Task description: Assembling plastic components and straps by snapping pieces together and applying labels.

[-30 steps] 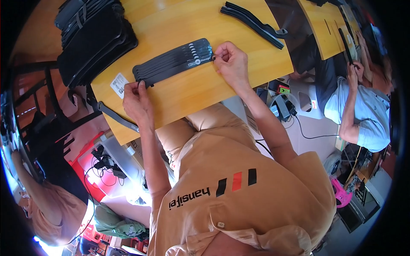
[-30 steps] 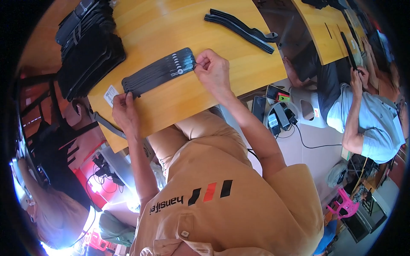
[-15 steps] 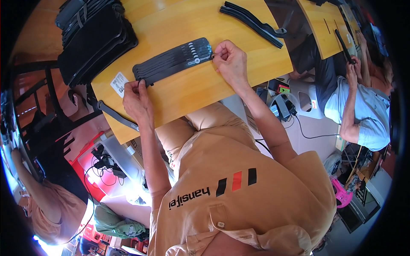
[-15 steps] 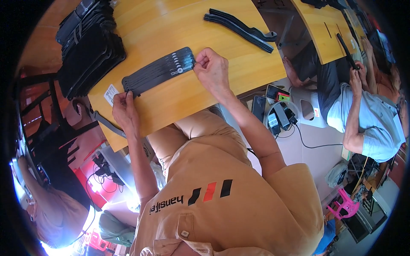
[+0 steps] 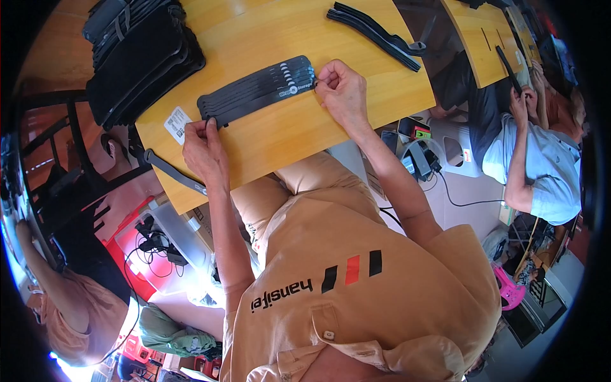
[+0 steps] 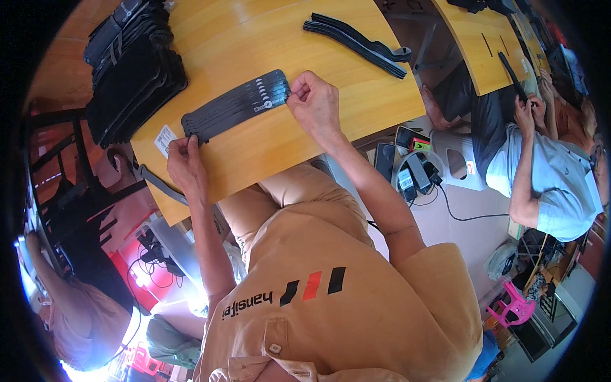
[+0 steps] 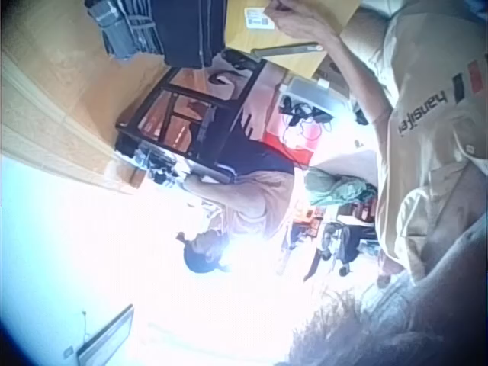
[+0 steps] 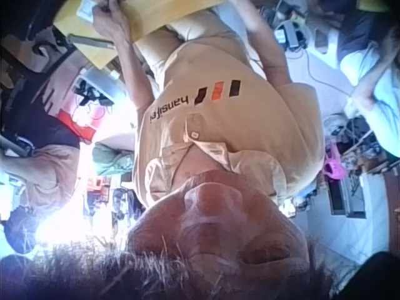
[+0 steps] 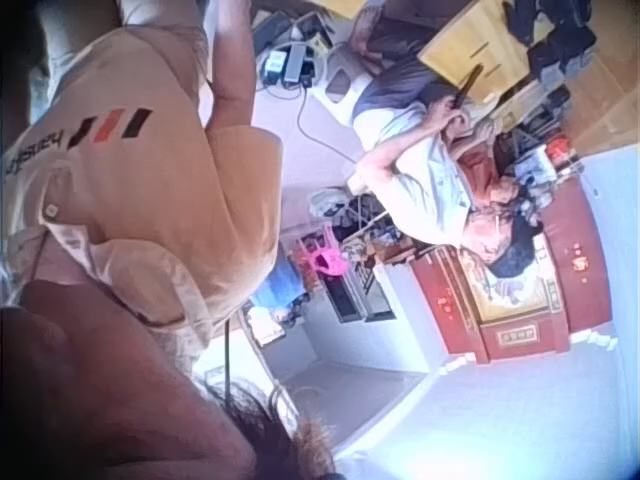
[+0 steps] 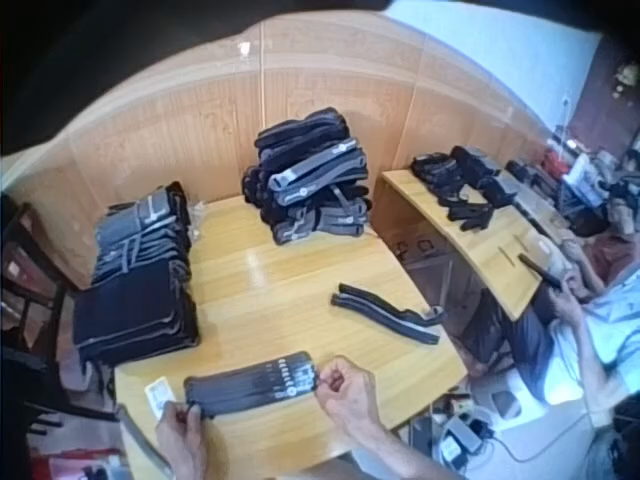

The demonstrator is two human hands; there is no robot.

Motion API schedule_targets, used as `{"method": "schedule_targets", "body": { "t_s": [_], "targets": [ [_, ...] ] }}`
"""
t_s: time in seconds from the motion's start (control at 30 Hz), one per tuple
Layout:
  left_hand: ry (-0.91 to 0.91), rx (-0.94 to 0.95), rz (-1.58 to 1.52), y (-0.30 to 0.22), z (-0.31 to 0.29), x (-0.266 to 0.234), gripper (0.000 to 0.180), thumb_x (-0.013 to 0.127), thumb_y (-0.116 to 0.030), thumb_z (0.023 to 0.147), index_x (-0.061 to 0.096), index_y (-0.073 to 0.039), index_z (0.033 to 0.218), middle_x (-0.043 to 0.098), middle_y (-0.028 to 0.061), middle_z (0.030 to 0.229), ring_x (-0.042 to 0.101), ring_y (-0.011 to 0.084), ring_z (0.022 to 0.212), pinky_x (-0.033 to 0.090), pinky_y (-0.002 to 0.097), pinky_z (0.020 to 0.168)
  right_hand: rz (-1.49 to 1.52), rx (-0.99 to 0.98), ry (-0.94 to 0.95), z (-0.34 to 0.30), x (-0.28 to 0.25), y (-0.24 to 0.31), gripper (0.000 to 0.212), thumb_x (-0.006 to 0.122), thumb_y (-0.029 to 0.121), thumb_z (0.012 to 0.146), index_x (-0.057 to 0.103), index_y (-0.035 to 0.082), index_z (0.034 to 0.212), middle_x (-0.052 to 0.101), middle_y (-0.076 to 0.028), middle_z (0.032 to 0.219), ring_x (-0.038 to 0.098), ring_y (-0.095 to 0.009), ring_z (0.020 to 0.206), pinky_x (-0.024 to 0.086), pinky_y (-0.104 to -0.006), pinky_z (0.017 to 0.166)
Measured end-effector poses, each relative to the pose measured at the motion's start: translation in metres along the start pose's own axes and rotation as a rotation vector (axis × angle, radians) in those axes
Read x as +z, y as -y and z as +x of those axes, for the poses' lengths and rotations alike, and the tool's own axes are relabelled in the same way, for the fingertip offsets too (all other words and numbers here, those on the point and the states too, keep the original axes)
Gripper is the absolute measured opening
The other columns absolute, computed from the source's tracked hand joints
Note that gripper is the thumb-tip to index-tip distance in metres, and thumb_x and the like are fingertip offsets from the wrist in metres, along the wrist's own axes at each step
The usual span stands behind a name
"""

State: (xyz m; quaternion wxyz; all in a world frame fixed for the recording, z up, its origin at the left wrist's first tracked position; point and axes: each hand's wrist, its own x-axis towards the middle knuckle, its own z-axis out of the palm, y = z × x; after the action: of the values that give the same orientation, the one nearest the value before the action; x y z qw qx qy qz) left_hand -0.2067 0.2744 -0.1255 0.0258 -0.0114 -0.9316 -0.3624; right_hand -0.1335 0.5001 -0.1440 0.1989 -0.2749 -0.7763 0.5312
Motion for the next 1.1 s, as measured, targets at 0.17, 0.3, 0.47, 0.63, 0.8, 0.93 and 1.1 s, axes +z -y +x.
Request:
{"method": "schedule_targets", "body": {
  "t_s": [0.17, 0.3, 0.47, 0.63, 0.8, 0.93, 1.1],
  "targets": [
    [-0.017, 0.001, 0.026, 0.003, 0.0, -0.002, 0.02, 0.062, -0.02, 0.082, 0.058, -0.001, 0.08, 0.06, 0.0122, 0.064, 0.058, 0.0257, 0.059, 0.044, 0.0354, 0.058, -0.038, -0.012, -0.024, 0.0, 0.003, 0.007, 0.008, 0.059, -0.005, 0.068, 0.056, 0.002, 0.072, 0.054, -0.003, 0.057, 0.051, -0.009, 0.05, 0.043, -0.0227, 0.045],
    [-0.029, -0.022, 0.047, 0.004, 0.001, -0.001, 0.02, 0.063, -0.023, 0.081, 0.059, -0.004, 0.082, 0.061, 0.0135, 0.067, 0.06, 0.0298, 0.064, 0.045, 0.0376, 0.059, -0.128, -0.083, -0.061, 0.0, 0.003, 0.006, 0.008, 0.059, -0.003, 0.066, 0.056, 0.002, 0.071, 0.055, -0.007, 0.056, 0.054, -0.014, 0.05, 0.044, -0.0262, 0.049],
    [-0.011, -0.03, 0.033, 0.0, -0.001, -0.001, 0.02, 0.063, -0.022, 0.081, 0.058, -0.003, 0.082, 0.061, 0.0139, 0.067, 0.06, 0.0301, 0.063, 0.045, 0.0382, 0.059, -0.116, -0.077, -0.044, -0.001, 0.001, 0.009, 0.007, 0.058, -0.003, 0.066, 0.055, 0.001, 0.07, 0.054, -0.007, 0.055, 0.053, -0.014, 0.049, 0.043, -0.0263, 0.049],
    [-0.015, -0.025, 0.013, 0.001, 0.0, -0.003, 0.02, 0.063, -0.021, 0.081, 0.057, -0.002, 0.08, 0.061, 0.0131, 0.065, 0.059, 0.0297, 0.062, 0.045, 0.0376, 0.059, -0.088, -0.061, -0.016, -0.001, 0.002, 0.008, 0.006, 0.058, -0.003, 0.066, 0.054, 0.001, 0.07, 0.053, -0.006, 0.055, 0.052, -0.013, 0.048, 0.043, -0.0261, 0.049],
    [0.022, -0.046, 0.027, 0.001, 0.004, -0.005, 0.022, 0.065, -0.022, 0.079, 0.058, -0.001, 0.081, 0.061, 0.0124, 0.066, 0.059, 0.0265, 0.061, 0.045, 0.0353, 0.06, -0.099, -0.028, -0.005, 0.0, 0.002, 0.01, 0.006, 0.058, -0.002, 0.066, 0.054, 0.001, 0.069, 0.054, -0.007, 0.056, 0.053, -0.014, 0.05, 0.043, -0.0265, 0.05],
    [0.043, -0.082, -0.029, 0.01, 0.01, -0.005, 0.019, 0.065, -0.018, 0.078, 0.056, -0.002, 0.082, 0.06, 0.0106, 0.063, 0.059, 0.0256, 0.059, 0.044, 0.0354, 0.058, -0.16, -0.074, -0.021, 0.002, 0.002, 0.008, 0.007, 0.059, -0.002, 0.066, 0.055, 0.001, 0.07, 0.055, -0.009, 0.057, 0.055, -0.017, 0.051, 0.044, -0.029, 0.051],
    [0.004, -0.104, -0.177, 0.001, 0.006, -0.018, 0.019, 0.062, -0.013, 0.079, 0.056, 0.0, 0.092, 0.061, 0.0105, 0.066, 0.058, 0.025, 0.06, 0.045, 0.0352, 0.06, -0.303, -0.115, 0.037, 0.001, -0.007, 0.01, 0.007, 0.059, -0.001, 0.068, 0.056, 0.002, 0.074, 0.059, -0.012, 0.068, 0.058, -0.027, 0.058, 0.047, -0.0352, 0.056]
  ]
}}
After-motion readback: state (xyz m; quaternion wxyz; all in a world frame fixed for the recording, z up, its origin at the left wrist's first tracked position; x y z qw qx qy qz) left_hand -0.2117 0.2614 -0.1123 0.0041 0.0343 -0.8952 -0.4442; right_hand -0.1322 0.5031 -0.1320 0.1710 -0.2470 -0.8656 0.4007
